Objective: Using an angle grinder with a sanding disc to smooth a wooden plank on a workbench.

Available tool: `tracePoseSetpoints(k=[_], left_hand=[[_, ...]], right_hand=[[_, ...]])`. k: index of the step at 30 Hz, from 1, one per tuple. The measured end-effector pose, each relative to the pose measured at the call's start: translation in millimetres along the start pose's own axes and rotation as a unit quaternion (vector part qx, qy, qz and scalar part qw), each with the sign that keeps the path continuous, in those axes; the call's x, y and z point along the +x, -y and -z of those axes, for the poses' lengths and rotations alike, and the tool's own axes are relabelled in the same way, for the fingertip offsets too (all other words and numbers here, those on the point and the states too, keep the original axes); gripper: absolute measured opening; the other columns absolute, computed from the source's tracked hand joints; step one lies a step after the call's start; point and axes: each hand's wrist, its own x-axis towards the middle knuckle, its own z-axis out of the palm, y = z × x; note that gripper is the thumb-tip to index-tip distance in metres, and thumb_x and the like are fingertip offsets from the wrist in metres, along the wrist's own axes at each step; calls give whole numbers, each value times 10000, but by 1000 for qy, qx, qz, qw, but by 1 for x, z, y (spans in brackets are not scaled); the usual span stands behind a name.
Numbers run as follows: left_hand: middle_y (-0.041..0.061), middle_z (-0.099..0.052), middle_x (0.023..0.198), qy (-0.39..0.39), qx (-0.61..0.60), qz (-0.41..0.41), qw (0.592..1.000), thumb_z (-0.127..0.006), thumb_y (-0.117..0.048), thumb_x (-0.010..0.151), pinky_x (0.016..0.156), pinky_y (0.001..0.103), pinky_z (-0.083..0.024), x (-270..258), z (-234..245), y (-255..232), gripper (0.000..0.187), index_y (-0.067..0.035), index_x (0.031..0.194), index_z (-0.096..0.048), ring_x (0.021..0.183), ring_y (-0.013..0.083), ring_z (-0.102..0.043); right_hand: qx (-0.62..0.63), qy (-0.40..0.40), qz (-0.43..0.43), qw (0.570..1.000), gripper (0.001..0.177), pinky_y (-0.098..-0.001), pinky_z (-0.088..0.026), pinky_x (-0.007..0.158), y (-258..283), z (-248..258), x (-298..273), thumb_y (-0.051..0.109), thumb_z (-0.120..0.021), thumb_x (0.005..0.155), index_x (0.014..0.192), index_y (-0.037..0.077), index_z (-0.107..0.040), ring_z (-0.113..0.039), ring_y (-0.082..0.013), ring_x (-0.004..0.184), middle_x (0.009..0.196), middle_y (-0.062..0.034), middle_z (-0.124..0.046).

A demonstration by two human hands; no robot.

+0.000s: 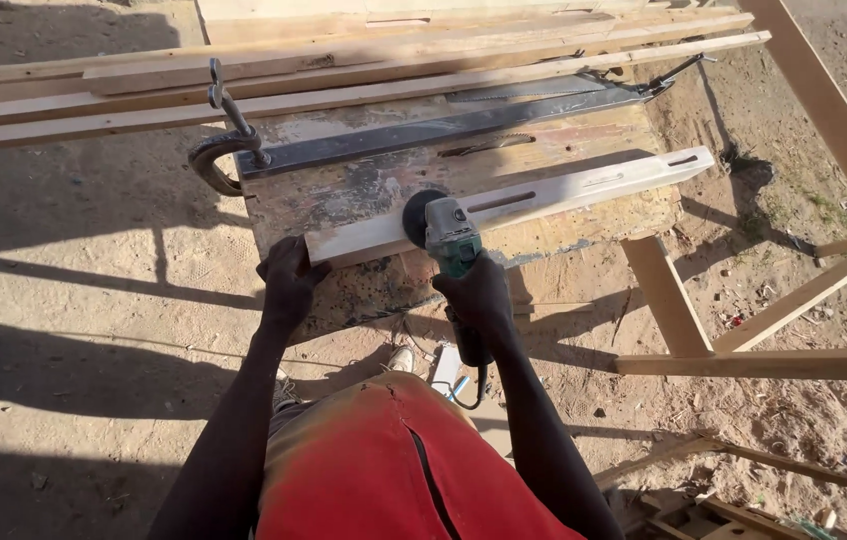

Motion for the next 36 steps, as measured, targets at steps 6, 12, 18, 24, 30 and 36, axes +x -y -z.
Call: tracePoseSetpoints(k=[6, 12, 18, 24, 30, 36], left_hand=[[115, -513, 1078, -14, 43, -42, 998, -626, -405, 709, 923, 337, -178, -4, -1, 1, 570, -15, 1109, -512, 1113, 218, -400], [87, -526, 1077, -28, 35, -74, 996, -640, -437, 694, 924, 319, -213, -3, -7, 19, 576, -50, 1105, -528, 1108, 199, -426], [138, -513, 1126, -49, 32, -109, 992, -692, -404, 650, 929, 358, -263, -9, 13, -6, 638, -9, 1120, -517, 1135, 269, -419], [224, -504, 1098, -149, 12, -105, 983, -723, -262, 652, 899, 408, -355, -46, 49, -19, 567, 62, 1070, -519, 1057, 361, -467], [273, -497, 1038, -156, -3, 53, 986, -670, -177, 750, 774, 427, -425, -91, 68, 13, 499, 84, 1128, -477, 968, 391, -507], [186, -516, 1093, -112, -71, 248, 960, -623, -237, 785, 781, 338, -431, -112, 75, 38, 490, 25, 1166, -459, 973, 277, -536]], right_hand=[[-12, -2, -2, 1000, 549, -466, -407, 595, 6, 20, -1, 292, -662, 553, 925, -79, -500, -570, -380, 796, 789, -253, -546], [-55, -26, -11, 998, 507, -425, -418, 592, -44, 75, 33, 264, -698, 564, 837, -126, -524, -566, -330, 672, 697, -241, -544], [-75, 8, 6, 997, 564, -459, -402, 598, -28, 58, 28, 295, -714, 567, 879, -126, -506, -574, -384, 736, 753, -269, -547], [-97, 76, 17, 992, 500, -441, -425, 631, 35, 6, -14, 259, -655, 586, 920, -88, -519, -579, -391, 810, 774, -241, -562], [-106, 109, 65, 986, 588, -425, -441, 616, 64, -36, -29, 359, -685, 563, 933, -67, -519, -586, -387, 807, 786, -235, -577], [-126, 116, 51, 984, 603, -463, -416, 657, 87, -42, -40, 326, -666, 564, 962, -99, -509, -564, -413, 854, 833, -265, -573]])
